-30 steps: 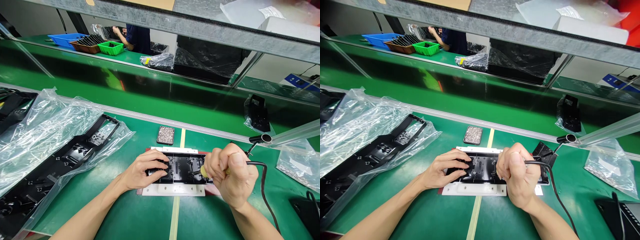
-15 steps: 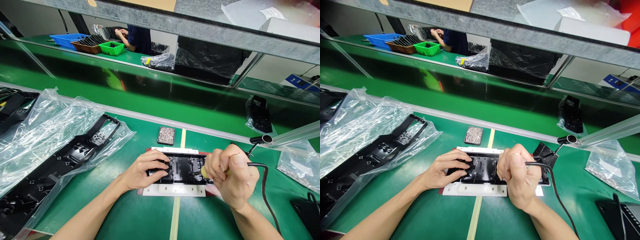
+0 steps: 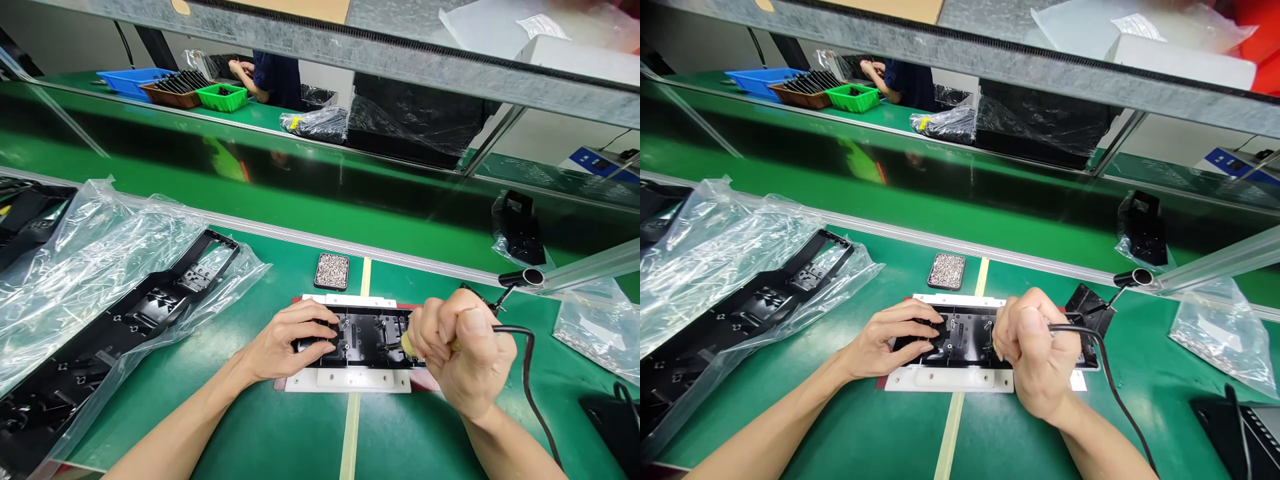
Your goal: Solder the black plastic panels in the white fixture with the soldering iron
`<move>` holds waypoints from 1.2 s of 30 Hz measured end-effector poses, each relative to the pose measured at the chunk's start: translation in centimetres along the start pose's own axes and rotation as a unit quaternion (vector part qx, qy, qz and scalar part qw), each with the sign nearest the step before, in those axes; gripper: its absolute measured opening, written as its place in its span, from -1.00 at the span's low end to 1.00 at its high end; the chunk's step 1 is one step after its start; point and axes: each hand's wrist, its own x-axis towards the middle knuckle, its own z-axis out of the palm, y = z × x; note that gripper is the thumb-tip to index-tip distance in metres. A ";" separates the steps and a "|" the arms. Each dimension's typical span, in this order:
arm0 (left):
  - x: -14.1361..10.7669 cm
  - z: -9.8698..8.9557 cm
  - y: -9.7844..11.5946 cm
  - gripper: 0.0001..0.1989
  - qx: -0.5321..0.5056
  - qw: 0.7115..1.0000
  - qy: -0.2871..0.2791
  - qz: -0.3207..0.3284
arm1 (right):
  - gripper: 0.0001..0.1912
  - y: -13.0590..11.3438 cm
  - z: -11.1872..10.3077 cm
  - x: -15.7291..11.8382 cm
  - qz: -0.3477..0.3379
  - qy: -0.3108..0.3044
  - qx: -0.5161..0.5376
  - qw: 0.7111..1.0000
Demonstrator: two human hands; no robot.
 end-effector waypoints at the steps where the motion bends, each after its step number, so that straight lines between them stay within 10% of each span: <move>1: 0.0 0.0 0.0 -0.83 -0.002 1.000 -0.001 0.001 | -0.56 0.0 0.0 0.0 -0.001 0.002 0.000 1.000; 36: 0.6 -0.1 0.5 -0.89 -0.004 1.000 0.009 0.008 | -0.55 -0.1 0.0 0.0 0.003 0.001 0.006 1.000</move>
